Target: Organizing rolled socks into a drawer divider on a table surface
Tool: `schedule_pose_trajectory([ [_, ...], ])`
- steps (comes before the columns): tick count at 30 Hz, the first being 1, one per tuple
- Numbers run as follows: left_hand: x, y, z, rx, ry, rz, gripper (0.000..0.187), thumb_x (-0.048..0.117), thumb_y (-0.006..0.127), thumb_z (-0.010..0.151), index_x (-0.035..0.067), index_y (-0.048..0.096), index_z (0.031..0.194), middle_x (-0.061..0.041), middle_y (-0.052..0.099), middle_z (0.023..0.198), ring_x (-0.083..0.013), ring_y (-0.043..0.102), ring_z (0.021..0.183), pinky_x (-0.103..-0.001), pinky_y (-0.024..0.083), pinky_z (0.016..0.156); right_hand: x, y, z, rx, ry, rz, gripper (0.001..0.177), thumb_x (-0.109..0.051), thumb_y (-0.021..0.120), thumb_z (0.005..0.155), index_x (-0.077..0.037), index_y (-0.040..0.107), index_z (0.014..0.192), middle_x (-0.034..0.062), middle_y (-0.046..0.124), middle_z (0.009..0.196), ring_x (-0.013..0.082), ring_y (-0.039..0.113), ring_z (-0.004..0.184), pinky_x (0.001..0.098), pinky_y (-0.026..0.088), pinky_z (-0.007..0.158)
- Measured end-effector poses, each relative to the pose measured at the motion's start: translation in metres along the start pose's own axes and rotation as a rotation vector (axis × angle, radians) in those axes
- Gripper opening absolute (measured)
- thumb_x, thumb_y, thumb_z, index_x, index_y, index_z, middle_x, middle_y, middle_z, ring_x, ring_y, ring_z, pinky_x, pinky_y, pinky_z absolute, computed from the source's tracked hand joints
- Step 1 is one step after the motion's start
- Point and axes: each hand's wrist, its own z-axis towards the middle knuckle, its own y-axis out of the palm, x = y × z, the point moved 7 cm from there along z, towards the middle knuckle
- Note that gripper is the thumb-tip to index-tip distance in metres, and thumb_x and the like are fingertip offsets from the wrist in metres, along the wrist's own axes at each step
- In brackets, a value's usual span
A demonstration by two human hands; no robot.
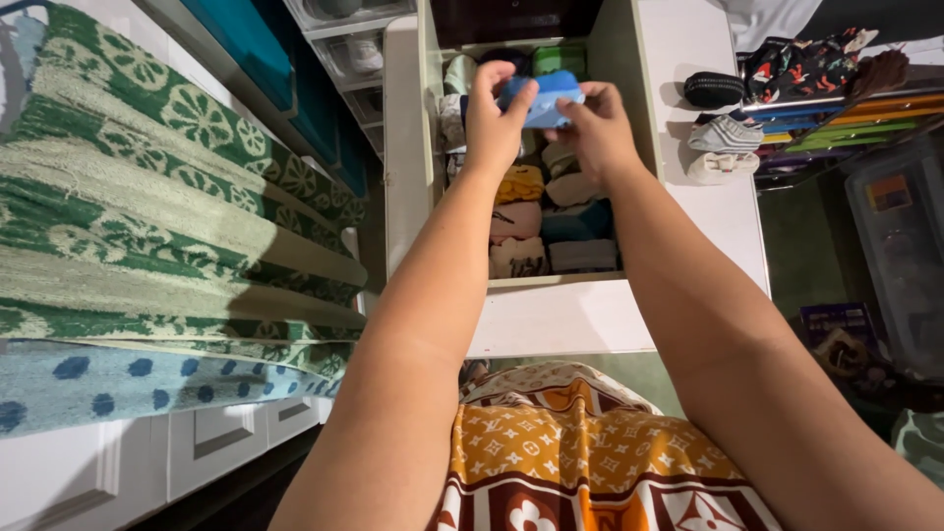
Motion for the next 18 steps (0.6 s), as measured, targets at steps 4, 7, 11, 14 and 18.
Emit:
schedule_pose_trajectory([
  [4, -0.018, 0.003, 0.002, 0.007, -0.142, -0.208, 0.06, 0.05, 0.059, 0.094, 0.008, 0.05, 0.137, -0.012, 0.058, 0.139, -0.0249, 0.061, 0.128, -0.039, 0.048, 0.11, 0.005, -0.024, 0.017, 0.076, -0.092, 0.13, 0.022, -0.003, 0.067, 0.098, -0.014, 0.049, 0.102, 0.0156, 0.064, 0.122, 0.0309, 0.069, 0.106, 0.031, 0.061, 0.07],
  [7, -0.017, 0.015, 0.0, -0.099, -0.187, -0.397, 0.045, 0.032, 0.064, 0.098, 0.013, 0.054, 0.137, -0.011, 0.06, 0.131, -0.0276, 0.064, 0.122, -0.04, 0.062, 0.101, 0.0, -0.029, 0.02, 0.055, -0.161, 0.274, 0.025, -0.006, 0.073, 0.097, -0.012, 0.049, 0.101, 0.019, 0.066, 0.109, 0.0273, 0.066, 0.078, 0.033, 0.058, 0.069],
  [11, -0.007, 0.017, -0.001, -0.084, -0.161, -0.282, 0.04, 0.032, 0.064, 0.097, 0.011, 0.061, 0.131, -0.008, 0.065, 0.127, -0.0234, 0.07, 0.116, -0.038, 0.064, 0.1, -0.011, -0.029, 0.021, -0.008, -0.302, 0.273, 0.017, -0.008, 0.074, 0.098, -0.01, 0.057, 0.101, 0.0115, 0.066, 0.098, 0.0248, 0.066, 0.083, 0.0349, 0.06, 0.07],
  [14, 0.007, 0.009, -0.002, -0.054, -0.162, -0.245, 0.033, 0.035, 0.067, 0.093, 0.011, 0.065, 0.116, -0.006, 0.071, 0.113, -0.0207, 0.073, 0.104, -0.036, 0.063, 0.094, -0.014, -0.032, 0.018, 0.043, -0.298, 0.219, 0.014, -0.011, 0.073, 0.099, -0.012, 0.059, 0.103, 0.0092, 0.067, 0.097, 0.0233, 0.068, 0.082, 0.0348, 0.063, 0.073],
  [18, 0.034, -0.004, 0.012, -0.038, -0.136, -0.042, 0.025, 0.043, 0.069, 0.088, 0.019, 0.062, 0.095, 0.004, 0.073, 0.089, -0.014, 0.076, 0.08, -0.033, 0.056, 0.075, -0.024, -0.029, 0.021, 0.121, -0.211, 0.125, 0.007, -0.015, 0.067, 0.1, -0.016, 0.062, 0.105, 0.0039, 0.068, 0.092, 0.0184, 0.073, 0.083, 0.0359, 0.067, 0.079],
])
